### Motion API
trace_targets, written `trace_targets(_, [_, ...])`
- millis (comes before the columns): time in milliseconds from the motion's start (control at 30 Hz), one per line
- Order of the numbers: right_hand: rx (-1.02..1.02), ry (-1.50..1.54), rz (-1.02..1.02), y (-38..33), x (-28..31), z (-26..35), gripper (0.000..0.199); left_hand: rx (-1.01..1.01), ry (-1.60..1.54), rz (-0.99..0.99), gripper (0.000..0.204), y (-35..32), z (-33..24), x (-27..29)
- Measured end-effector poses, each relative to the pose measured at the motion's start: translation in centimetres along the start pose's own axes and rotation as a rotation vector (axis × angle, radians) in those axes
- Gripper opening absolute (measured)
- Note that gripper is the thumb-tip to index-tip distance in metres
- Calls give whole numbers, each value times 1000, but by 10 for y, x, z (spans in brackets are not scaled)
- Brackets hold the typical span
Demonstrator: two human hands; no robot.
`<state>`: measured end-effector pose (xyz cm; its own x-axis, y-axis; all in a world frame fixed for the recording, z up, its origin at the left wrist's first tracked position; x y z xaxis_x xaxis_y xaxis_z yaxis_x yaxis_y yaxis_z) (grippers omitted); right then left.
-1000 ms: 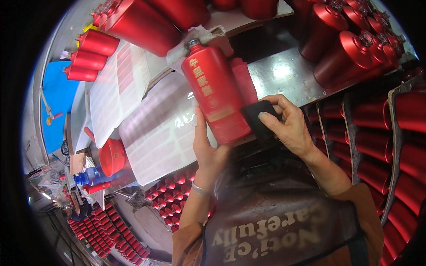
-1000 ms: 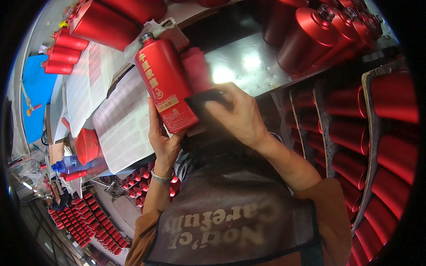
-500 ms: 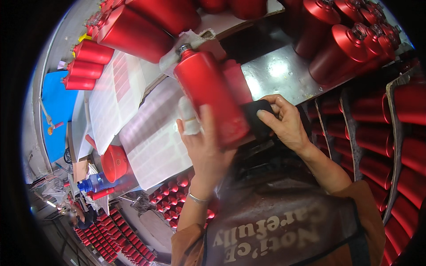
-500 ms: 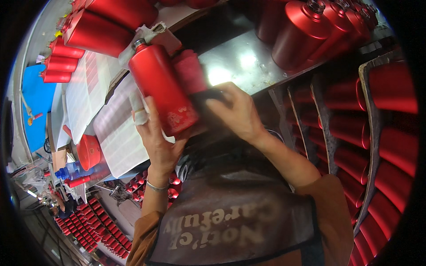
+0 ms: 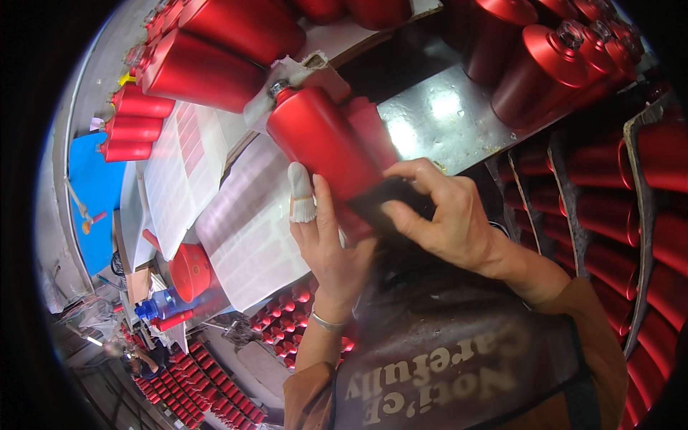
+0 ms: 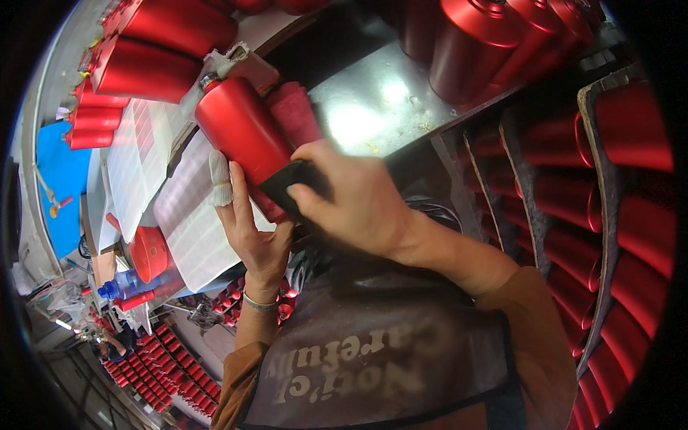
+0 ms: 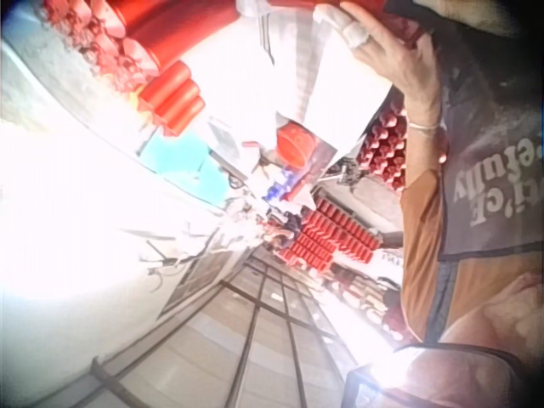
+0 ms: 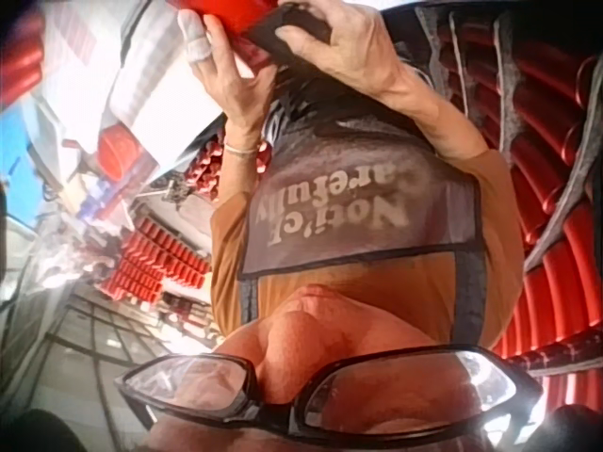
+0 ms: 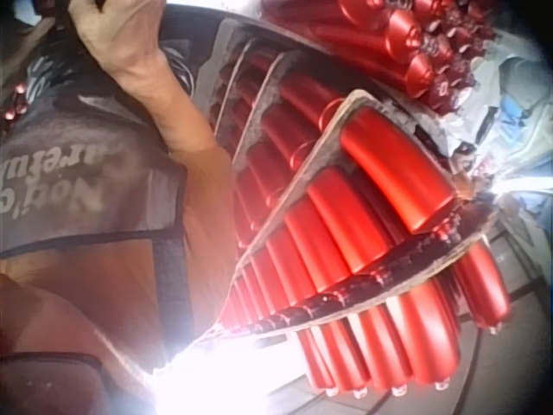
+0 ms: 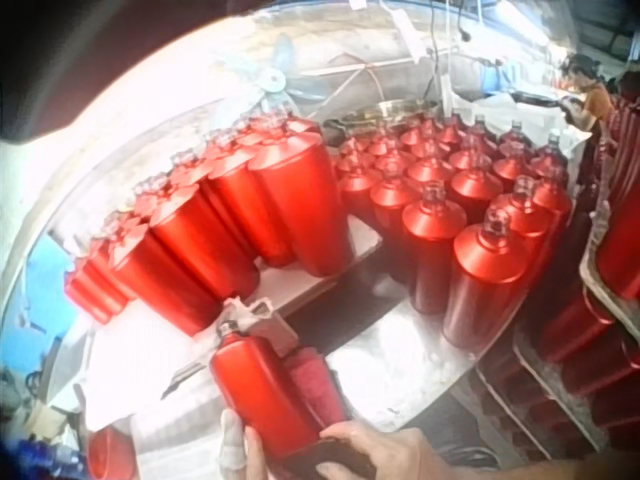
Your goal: The person picks red metal cylinders from a tray, applies a printed label to each cylinder, smooths the label with a black tool, and places the labeled cylinder back into the tray. The process is repeated for multiple cylinders.
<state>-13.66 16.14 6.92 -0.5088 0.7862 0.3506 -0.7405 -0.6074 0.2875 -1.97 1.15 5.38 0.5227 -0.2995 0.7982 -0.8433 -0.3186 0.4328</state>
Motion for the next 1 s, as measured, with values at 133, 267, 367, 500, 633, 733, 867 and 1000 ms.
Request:
trace_targets(133, [-256, 161, -21, -7, 4, -26, 29, 98, -140, -16, 96, -10, 7, -4])
trace_targets(267, [-299, 203, -9, -10, 12, -43, 27, 143, -240, -68, 94, -19, 16, -15])
trace_targets(367, [-355, 360, -136, -8, 15, -34, 29, 106, -304, -110, 94, -23, 22, -24])
trace_targets(500, [-121, 243, -88, -1, 7, -3, 30, 165, -392, -103, 101, -28, 26, -27])
trace_targets(633, [111, -75, 77, 1, -1, 9, 33, 165, -387, -90, 98, -30, 26, -27])
trace_targets(733, [-110, -8, 7, -1, 6, -7, 29, 144, -340, -94, 101, -28, 28, -25])
trace_targets(867, [-266, 170, 25, -7, 17, -30, 26, 83, -329, -57, 94, -21, 22, -15])
trace_targets(1000, [-334, 311, -2, -14, 16, -37, 27, 417, -762, -105, 90, -13, 9, -13])
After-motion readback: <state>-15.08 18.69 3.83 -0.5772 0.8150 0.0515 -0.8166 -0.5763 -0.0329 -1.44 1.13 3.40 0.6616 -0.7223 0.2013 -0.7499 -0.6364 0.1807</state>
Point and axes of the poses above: each hand's wrist, its own y-axis towards the middle knuckle, its own x-axis out of the back of the hand, z = x × y, the point moved 1 cm from there along y, towards the middle knuckle
